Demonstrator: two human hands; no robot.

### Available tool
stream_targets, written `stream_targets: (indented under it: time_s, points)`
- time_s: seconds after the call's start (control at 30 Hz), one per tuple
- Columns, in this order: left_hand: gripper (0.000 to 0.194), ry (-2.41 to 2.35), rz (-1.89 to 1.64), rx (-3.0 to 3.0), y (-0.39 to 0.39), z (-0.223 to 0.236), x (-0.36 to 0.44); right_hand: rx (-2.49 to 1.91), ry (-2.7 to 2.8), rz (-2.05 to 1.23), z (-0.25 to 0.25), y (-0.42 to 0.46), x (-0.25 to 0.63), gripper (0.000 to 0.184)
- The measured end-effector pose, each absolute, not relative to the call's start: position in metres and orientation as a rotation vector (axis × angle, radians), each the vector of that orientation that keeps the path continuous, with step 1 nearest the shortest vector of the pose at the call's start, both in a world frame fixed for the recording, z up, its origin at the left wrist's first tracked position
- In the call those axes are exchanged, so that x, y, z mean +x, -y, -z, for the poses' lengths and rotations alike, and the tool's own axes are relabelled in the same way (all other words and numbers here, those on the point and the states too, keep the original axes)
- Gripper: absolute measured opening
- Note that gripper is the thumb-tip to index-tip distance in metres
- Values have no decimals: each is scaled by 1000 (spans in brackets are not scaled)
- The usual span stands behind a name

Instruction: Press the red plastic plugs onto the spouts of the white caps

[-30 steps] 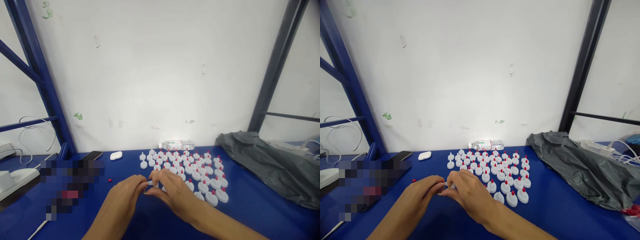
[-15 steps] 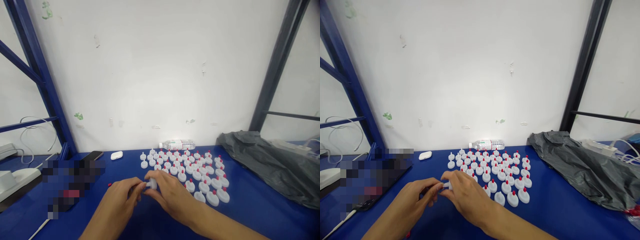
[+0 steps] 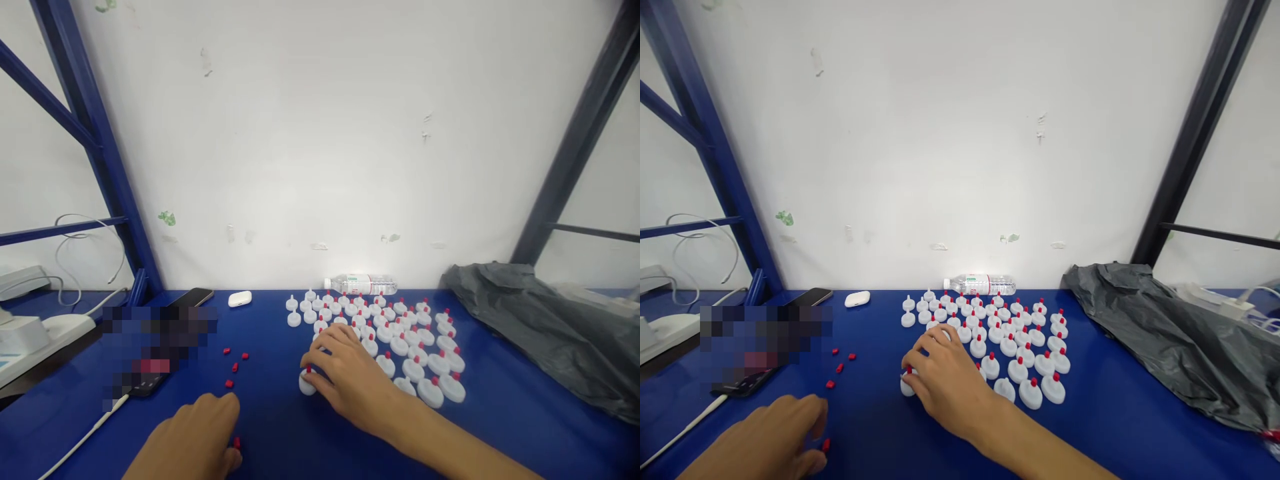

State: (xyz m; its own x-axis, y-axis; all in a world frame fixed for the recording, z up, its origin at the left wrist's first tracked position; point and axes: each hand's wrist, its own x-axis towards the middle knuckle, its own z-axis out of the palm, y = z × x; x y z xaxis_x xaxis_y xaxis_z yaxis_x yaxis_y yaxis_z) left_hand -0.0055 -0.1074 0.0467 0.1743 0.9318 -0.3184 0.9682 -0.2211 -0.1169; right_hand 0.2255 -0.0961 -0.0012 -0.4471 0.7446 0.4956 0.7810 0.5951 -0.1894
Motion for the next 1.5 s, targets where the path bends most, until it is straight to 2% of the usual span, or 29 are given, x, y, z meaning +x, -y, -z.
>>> stream_targets:
  time_s: [0.2, 0.37, 0.53, 0.67, 0.87, 1.0, 1.1, 1.27, 1.5]
  points:
    - [32, -1850, 447, 2326, 107, -57, 9, -1281, 2258, 193, -15, 85, 231, 22]
    - [35, -1844, 429, 2345, 106, -56, 13, -1377, 2373, 277, -28, 41, 235, 33]
    - [34, -1839, 419, 2366, 104, -51, 13, -1475, 2395, 329, -29, 7, 234, 36]
    - [32, -1828, 373, 2394, 102, -46, 13, -1623, 2258, 339, -23, -5, 236, 30]
    - [34, -1765, 355, 2452, 100, -45, 17, -1577, 2272, 187, -17, -14, 239, 6]
    - [31, -1755, 294, 2459, 102, -43, 15, -1471, 2239, 77, -27, 3, 240, 7]
    - [27, -1718, 154, 2516, 101, -41, 12, -1424, 2205, -8, -35, 28, 239, 12]
    - [24, -1677, -105, 2583, 90, -39, 6, -1196, 2171, -75, -28, 73, 236, 8]
    - [24, -1408, -847, 2537, 80, -51, 8, -939, 2211, 132, -8, 91, 229, 31]
